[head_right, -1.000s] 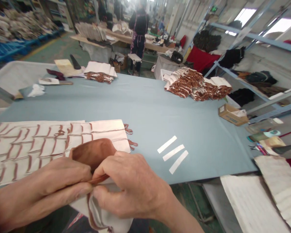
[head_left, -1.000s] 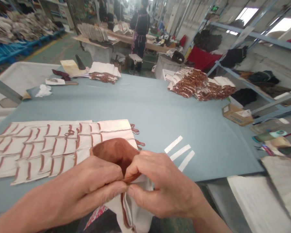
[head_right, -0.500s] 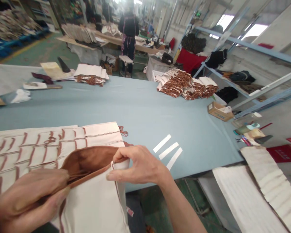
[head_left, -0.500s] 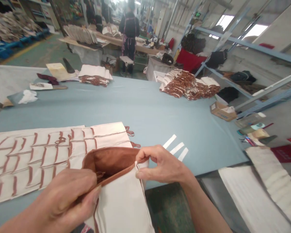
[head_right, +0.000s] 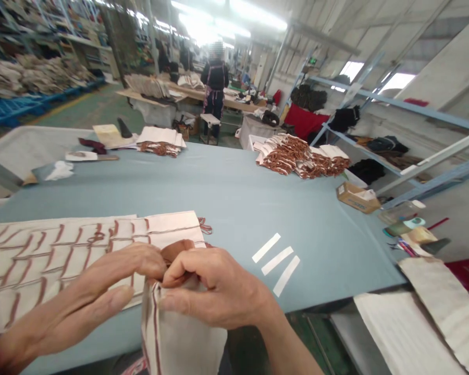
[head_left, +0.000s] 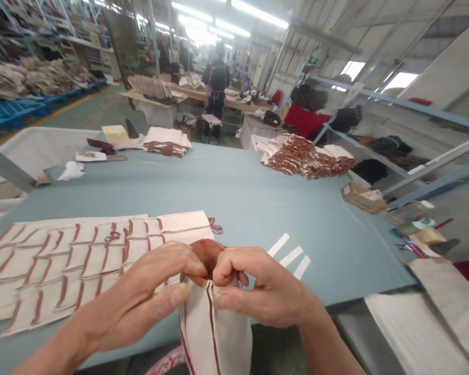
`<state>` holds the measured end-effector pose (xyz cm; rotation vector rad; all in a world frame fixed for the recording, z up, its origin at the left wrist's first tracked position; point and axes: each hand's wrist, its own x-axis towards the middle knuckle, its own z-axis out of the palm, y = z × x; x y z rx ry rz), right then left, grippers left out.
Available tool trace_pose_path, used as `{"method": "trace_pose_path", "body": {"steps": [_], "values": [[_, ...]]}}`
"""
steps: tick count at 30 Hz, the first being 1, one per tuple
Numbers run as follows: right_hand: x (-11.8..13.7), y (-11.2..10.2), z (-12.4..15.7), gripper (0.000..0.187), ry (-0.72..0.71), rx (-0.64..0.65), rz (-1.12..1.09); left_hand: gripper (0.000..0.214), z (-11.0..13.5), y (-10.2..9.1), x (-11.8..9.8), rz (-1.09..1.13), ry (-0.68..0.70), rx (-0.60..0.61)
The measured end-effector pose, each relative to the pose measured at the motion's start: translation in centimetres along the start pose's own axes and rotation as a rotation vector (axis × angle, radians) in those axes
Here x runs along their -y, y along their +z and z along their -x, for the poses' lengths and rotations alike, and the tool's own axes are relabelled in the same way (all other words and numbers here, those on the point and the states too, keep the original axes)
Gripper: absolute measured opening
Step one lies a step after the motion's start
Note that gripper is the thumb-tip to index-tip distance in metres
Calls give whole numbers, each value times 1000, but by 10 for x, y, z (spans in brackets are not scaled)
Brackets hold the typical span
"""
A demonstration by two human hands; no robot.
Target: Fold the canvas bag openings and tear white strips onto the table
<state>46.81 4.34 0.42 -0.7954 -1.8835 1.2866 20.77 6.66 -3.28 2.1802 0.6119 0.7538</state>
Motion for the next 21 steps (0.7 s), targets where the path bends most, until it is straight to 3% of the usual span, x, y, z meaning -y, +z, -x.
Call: {"method": "trace_pose_path", "body": {"steps": [5, 12, 21], "values": [[2, 1, 3, 17, 114, -10, 48, 6, -18, 6, -18, 40, 16, -55], [2, 2, 7, 17, 181, -2, 41, 23, -34, 8, -31, 207, -35, 41], [-2, 13, 10, 18, 164, -61, 100, 27, -28, 12, -45, -200, 84, -47]]}}
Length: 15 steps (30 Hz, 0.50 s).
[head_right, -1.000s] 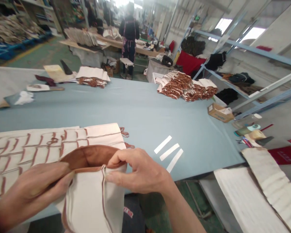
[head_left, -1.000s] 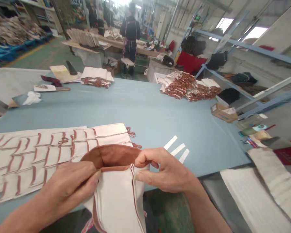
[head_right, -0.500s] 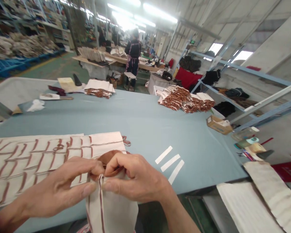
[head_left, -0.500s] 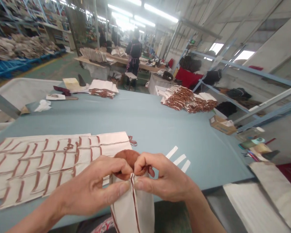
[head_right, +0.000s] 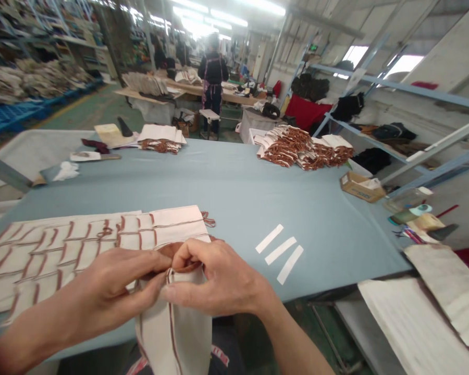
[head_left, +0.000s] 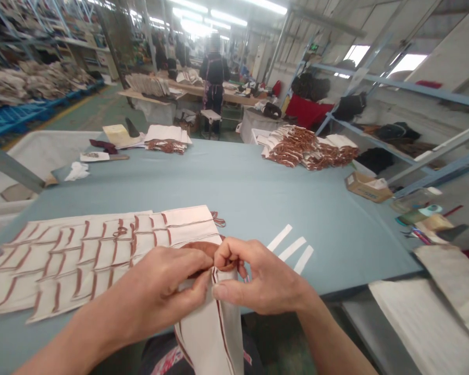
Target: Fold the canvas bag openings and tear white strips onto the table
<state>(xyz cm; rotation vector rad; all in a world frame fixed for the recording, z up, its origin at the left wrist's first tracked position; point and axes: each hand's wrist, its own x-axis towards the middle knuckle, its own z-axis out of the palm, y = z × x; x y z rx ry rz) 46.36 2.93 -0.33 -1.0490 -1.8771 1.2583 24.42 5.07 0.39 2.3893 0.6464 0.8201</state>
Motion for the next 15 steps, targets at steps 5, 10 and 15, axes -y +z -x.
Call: {"method": "trace_pose_path", "body": {"steps": [5, 10, 15], "values": [[3, 6, 3, 27, 31, -22, -76, 27, 1, 4, -16, 201, -190, -54], [6, 8, 9, 30, 106, 25, -128, 28, 11, 13, -20, 285, -335, -53], [8, 9, 12, 33, 123, 58, -186, 31, 21, 17, -20, 277, -344, -43]]}}
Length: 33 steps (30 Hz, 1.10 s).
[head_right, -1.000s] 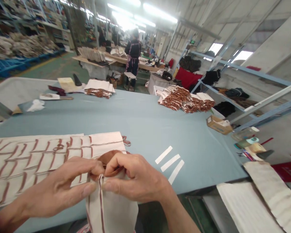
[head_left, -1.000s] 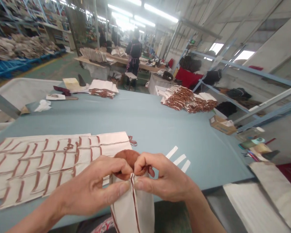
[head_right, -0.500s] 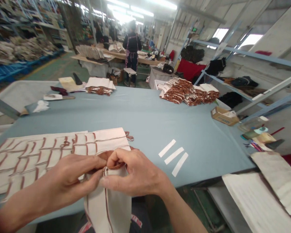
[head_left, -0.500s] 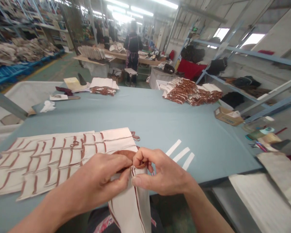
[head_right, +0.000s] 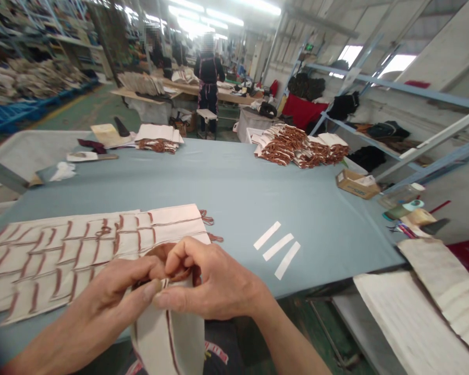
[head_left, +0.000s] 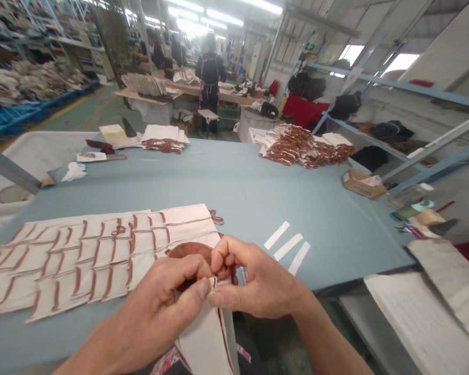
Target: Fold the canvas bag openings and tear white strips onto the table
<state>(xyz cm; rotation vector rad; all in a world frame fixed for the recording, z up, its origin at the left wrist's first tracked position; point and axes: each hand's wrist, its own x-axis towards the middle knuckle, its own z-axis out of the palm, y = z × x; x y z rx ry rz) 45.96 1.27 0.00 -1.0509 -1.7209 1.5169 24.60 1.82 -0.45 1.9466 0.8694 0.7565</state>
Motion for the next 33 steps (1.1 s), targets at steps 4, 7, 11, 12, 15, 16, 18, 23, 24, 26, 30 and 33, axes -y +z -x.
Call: {"method": "trace_pose_path", "body": {"steps": [4, 7, 11, 12, 15, 16, 18, 23, 24, 26, 30, 33], "values": [[-6, 3, -2, 39, -6, 44, -129, 38, 5, 3, 5, 103, -48, 39], [-14, 5, -3, 47, -23, 71, -247, 43, 9, 8, 11, 213, -89, 40], [-22, 8, 0, 46, -34, 80, -299, 45, 12, 15, 20, 308, -99, -1], [-23, 8, 2, 44, -32, 82, -297, 45, 12, 16, 21, 319, -111, -4], [-23, 9, 6, 38, -31, 79, -279, 46, 13, 18, 21, 339, -137, 4], [-22, 9, 7, 35, -29, 76, -266, 46, 14, 18, 21, 338, -135, 6], [-17, 9, 9, 27, -33, 60, -217, 46, 16, 18, 19, 316, -123, 4], [-2, 11, 14, 15, -8, -70, 1, 44, 18, 12, 3, 157, -127, 19], [0, 12, 15, 14, 0, -89, 29, 43, 17, 10, -1, 113, -124, 24], [2, 13, 17, 13, -5, -107, 66, 42, 15, 8, -8, 41, -108, 24], [-1, 13, 18, 14, -59, -109, 128, 39, 11, 6, -7, 60, -92, 30], [-5, 12, 17, 17, -62, -81, 139, 36, 9, 7, 5, 180, -34, 60]]}}
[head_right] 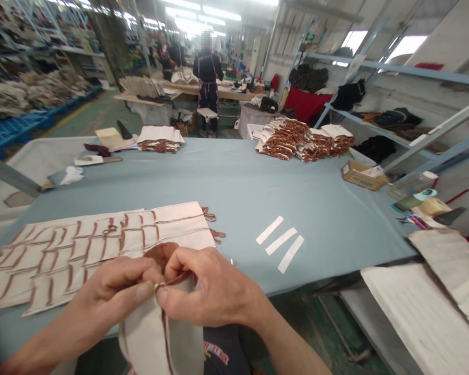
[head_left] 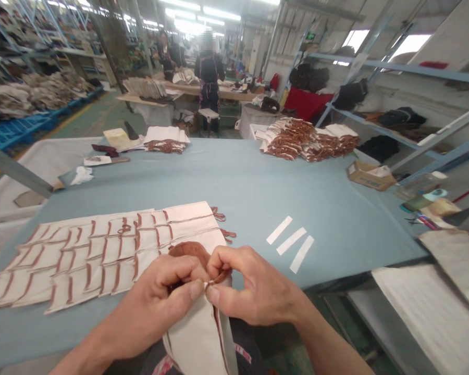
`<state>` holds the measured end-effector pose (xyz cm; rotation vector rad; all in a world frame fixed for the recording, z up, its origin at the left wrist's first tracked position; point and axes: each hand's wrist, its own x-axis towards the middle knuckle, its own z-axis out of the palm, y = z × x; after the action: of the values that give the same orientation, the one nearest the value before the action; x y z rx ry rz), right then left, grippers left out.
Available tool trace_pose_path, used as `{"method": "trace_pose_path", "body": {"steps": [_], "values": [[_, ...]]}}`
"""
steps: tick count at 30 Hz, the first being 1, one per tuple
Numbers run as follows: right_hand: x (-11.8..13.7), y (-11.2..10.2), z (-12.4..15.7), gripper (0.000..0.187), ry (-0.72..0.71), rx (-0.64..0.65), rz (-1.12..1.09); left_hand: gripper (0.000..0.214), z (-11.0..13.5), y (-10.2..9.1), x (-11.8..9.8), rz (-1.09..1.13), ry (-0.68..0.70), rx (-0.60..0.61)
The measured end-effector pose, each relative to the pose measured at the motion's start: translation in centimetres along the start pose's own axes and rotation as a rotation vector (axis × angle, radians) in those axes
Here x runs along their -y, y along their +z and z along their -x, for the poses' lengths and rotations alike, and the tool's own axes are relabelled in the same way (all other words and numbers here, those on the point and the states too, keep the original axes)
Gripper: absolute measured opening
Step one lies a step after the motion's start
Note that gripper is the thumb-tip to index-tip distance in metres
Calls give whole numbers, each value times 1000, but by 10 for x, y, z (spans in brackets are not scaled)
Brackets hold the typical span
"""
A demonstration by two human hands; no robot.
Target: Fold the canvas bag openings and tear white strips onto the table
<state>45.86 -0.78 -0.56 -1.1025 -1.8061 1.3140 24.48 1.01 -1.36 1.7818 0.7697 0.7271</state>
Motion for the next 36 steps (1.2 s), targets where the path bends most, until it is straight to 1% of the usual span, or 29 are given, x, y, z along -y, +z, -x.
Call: {"method": "trace_pose_path", "body": {"steps": [2, 4, 8, 10, 13, 15, 18, 22, 24, 26, 27, 29, 33, 36], "values": [[-1, -1, -1, 21, 28, 27, -12, 34, -1, -1, 6, 50, 42, 20], [0, -2, -2, 23, 66, 65, -35, 37, -3, -2, 7, 66, 55, 52], [6, -8, -4, 23, 116, 140, -43, 60, -7, 0, -2, 146, -18, 160], [7, -13, -4, 22, 136, 179, -55, 65, -8, 0, -6, 179, -62, 165], [6, -18, -4, 22, 145, 231, -113, 64, -7, -1, -7, 171, -103, 156], [3, -18, -2, 25, 129, 252, -160, 61, -3, -3, -4, 164, -119, 187], [1, -15, 2, 28, 92, 211, -146, 54, 5, -7, 1, 161, -132, 207], [4, -7, 6, 16, 14, 118, -29, 43, 9, -9, -2, 57, -154, 212], [5, -2, 6, 13, -83, 43, 91, 41, 6, -8, -7, -21, -143, 208], [5, 1, 5, 15, -201, -40, 252, 40, 3, -6, -12, -73, -112, 194], [4, 2, 5, 15, -247, -59, 320, 40, 2, -5, -14, -89, -94, 184], [4, 4, 4, 14, -289, -58, 438, 39, 1, -3, -15, -114, -61, 153], [8, 2, 4, 14, -281, -21, 645, 40, 2, 1, -15, -112, -21, 81], [8, 0, 2, 14, -268, 17, 702, 39, 1, 4, -12, -116, -49, 62]]}}
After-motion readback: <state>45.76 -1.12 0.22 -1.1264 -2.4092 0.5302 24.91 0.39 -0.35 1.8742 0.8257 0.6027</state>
